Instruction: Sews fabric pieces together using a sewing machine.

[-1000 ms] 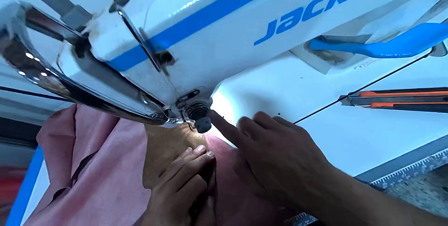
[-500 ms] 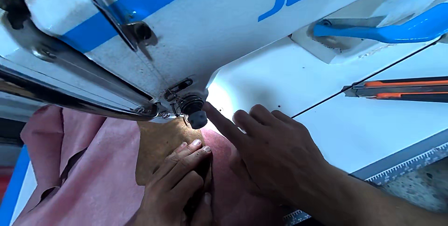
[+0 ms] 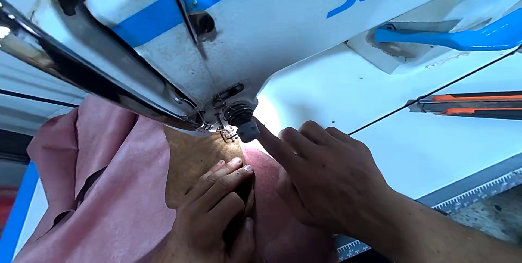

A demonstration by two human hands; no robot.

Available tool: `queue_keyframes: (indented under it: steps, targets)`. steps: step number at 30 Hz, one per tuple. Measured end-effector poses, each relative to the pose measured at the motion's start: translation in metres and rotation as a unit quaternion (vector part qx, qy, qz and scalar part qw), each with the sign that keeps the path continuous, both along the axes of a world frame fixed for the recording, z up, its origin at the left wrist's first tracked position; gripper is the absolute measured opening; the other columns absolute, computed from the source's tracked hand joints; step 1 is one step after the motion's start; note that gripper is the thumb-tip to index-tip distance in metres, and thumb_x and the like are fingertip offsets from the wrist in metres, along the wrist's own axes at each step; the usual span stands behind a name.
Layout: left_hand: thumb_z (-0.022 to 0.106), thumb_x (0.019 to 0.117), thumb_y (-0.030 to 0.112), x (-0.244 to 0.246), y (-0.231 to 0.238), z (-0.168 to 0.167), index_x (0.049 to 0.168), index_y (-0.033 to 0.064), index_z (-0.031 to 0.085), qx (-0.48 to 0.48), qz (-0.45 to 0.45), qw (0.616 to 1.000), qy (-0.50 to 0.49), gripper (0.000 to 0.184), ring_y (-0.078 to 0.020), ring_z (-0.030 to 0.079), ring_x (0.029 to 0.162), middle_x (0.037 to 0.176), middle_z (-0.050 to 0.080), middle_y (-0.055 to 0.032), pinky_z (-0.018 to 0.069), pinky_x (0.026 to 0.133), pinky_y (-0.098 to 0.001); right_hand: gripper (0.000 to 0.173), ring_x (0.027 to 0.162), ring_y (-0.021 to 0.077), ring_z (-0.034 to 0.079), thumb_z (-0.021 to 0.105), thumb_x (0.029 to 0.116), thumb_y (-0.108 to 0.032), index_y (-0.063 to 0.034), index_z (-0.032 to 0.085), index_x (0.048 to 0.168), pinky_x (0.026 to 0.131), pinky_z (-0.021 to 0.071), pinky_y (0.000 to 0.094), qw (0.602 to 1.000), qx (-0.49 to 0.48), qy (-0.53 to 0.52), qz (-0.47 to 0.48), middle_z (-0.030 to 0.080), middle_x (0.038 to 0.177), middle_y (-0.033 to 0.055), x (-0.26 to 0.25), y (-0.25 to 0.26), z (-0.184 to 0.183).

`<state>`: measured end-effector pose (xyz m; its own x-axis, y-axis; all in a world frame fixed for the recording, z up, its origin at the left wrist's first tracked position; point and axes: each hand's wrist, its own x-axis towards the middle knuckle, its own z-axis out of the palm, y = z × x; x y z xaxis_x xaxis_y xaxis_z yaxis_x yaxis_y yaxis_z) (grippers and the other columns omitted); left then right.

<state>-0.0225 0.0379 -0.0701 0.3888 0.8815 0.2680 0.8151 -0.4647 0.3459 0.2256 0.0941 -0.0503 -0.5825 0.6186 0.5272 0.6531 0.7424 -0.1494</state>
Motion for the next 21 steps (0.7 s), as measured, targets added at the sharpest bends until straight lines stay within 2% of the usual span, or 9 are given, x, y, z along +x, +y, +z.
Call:
queue_keyframes:
  steps: [7, 11, 21]
  targets:
    - [0.059, 0.0948, 0.035, -0.0011, 0.0007, -0.0009, 0.083, 0.0120, 0.063, 0.003, 0.004, 1.000, 0.002, 0.026, -0.0247, 0.067, 0.121, 0.123, 0.073, -0.0102, 0.0523, 0.106, -0.0410, 0.056, 0.068, 0.0215, 0.055, 0.044, 0.0958, -0.029, -0.0287, 0.051, 0.151, 0.051, 0.0339, 0.0336, 1.000, 0.006, -0.004, -0.007, 0.058, 0.079, 0.0002, -0.0032, 0.0015, 0.0014]
    - [0.059, 0.0952, 0.035, -0.0015, -0.0009, -0.0024, 0.084, 0.0125, 0.062, 0.006, 0.001, 1.000, 0.003, 0.025, -0.0248, 0.068, 0.120, 0.122, 0.073, -0.0104, 0.0524, 0.105, -0.0410, 0.058, 0.069, 0.0215, 0.055, 0.044, 0.0968, -0.028, -0.0275, 0.048, 0.155, 0.052, 0.0343, 0.0336, 1.000, 0.009, -0.003, -0.005, 0.059, 0.080, 0.0007, -0.0017, -0.0001, 0.0007]
    - [0.058, 0.0951, 0.035, -0.0016, 0.0000, -0.0015, 0.084, 0.0127, 0.063, 0.005, 0.005, 1.000, 0.007, 0.025, -0.0248, 0.068, 0.120, 0.121, 0.074, -0.0096, 0.0523, 0.105, -0.0412, 0.057, 0.066, 0.0206, 0.053, 0.045, 0.0958, -0.028, -0.0281, 0.051, 0.152, 0.050, 0.0321, 0.0333, 1.000, 0.012, 0.008, -0.007, 0.057, 0.077, 0.0000, -0.0031, 0.0013, 0.0005]
